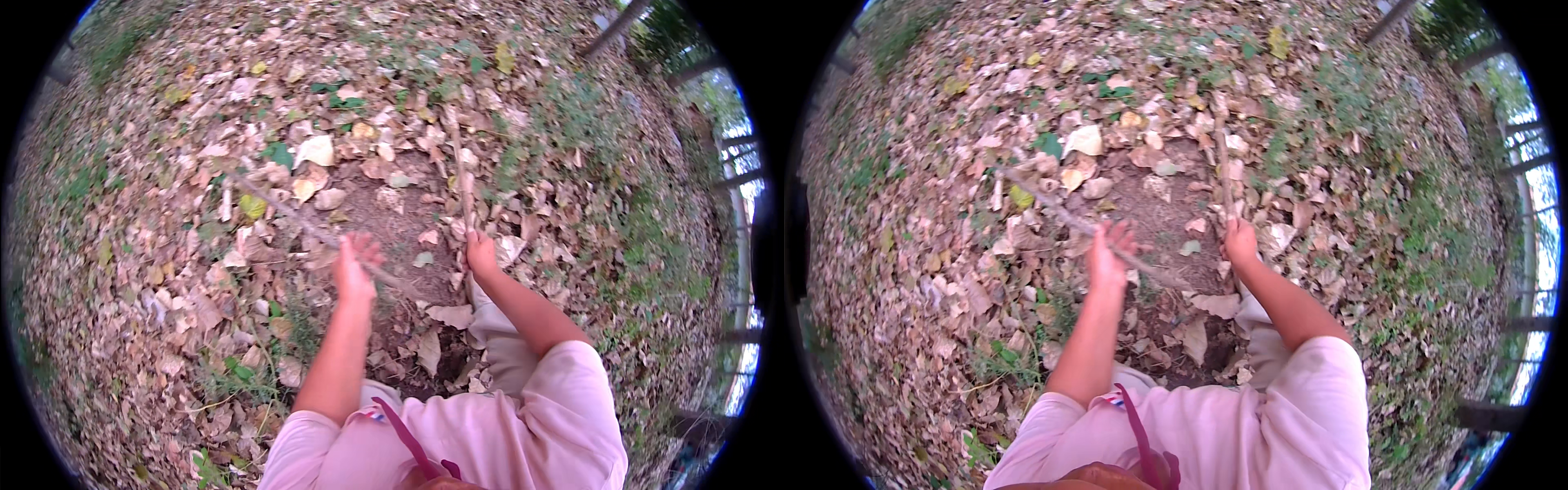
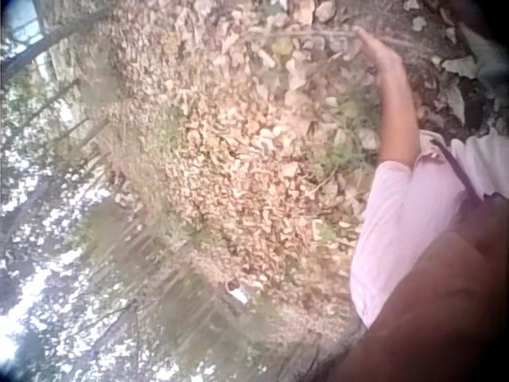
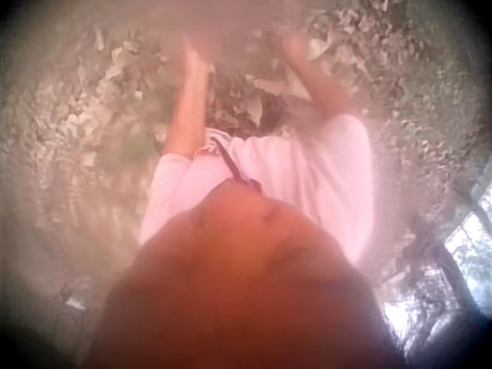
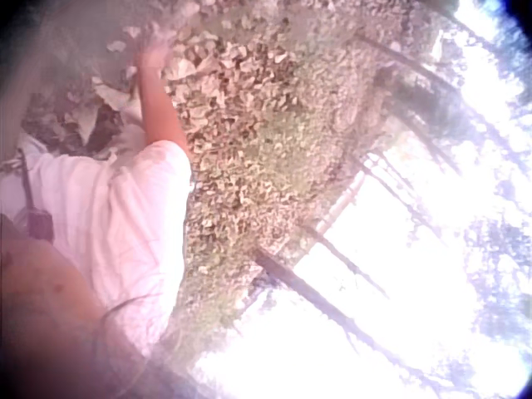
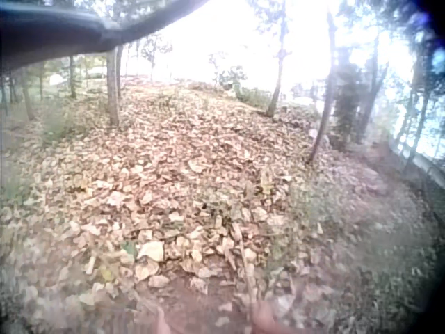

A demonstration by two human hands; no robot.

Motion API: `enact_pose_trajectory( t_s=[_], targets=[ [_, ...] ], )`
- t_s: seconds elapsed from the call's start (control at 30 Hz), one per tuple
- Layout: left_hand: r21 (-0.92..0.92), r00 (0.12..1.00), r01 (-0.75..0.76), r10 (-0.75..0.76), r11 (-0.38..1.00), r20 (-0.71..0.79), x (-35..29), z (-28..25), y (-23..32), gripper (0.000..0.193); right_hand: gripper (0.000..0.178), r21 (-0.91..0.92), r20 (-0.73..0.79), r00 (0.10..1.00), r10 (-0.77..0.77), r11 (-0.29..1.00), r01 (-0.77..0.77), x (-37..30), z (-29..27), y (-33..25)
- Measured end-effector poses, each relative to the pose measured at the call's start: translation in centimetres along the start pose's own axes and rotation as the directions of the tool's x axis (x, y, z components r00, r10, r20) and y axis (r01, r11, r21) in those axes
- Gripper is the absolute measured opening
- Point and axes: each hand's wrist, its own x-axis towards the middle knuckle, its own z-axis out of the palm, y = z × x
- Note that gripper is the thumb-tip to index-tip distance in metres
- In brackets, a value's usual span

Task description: The person uses a long stick to push aside dry leaves and uproot green weeds from the ground. They repeatedly clear the leaf layer, pull out weeds by hand, and toss them aside, continuing this process across the area.

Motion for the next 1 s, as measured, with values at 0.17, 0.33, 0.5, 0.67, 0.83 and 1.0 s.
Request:
enact_pose_trajectory(
  t_s=[0.17, 0.33, 0.5, 0.67, 0.83, 1.0],
  targets=[
    [0.039, 0.994, -0.089, 0.091, 0.995, -0.060, -0.1, -2.5, 3.3, 0.031, 0.022, 0.033, -0.647, 0.755, 0.105, 0.993, -0.111, 9.1, -5.4, 9.6],
    [0.068, 1.000, 0.010, -0.010, 0.998, 0.003, -1.3, -0.9, 1.7, 0.030, 0.025, 0.393, -0.584, 0.687, 0.432, 0.891, -0.227, 7.5, -2.1, 15.7],
    [0.111, 0.997, -0.044, 0.051, 0.993, -0.060, -1.4, 0.0, 2.5, 0.030, 0.030, -0.097, 0.189, 0.975, -0.122, 0.985, 0.142, -2.8, 13.6, 8.8],
    [0.132, 0.997, -0.066, 0.069, 0.989, -0.024, -1.5, 0.4, 1.9, 0.030, 0.034, -0.213, 0.461, 0.848, -0.263, 0.894, 0.393, -6.0, 17.5, 0.2],
    [0.081, 0.987, -0.130, 0.137, 0.988, -0.085, -3.7, 0.3, 3.3, 0.028, 0.034, -0.358, -0.268, 0.908, -0.323, 0.908, 0.218, 8.4, 6.4, -0.7],
    [0.087, 0.997, -0.056, 0.060, 0.995, -0.053, -5.1, 0.0, 3.0, 0.026, 0.033, 0.182, -0.823, 0.544, 0.165, 0.983, -0.022, 16.1, -4.7, 10.9]
  ],
)
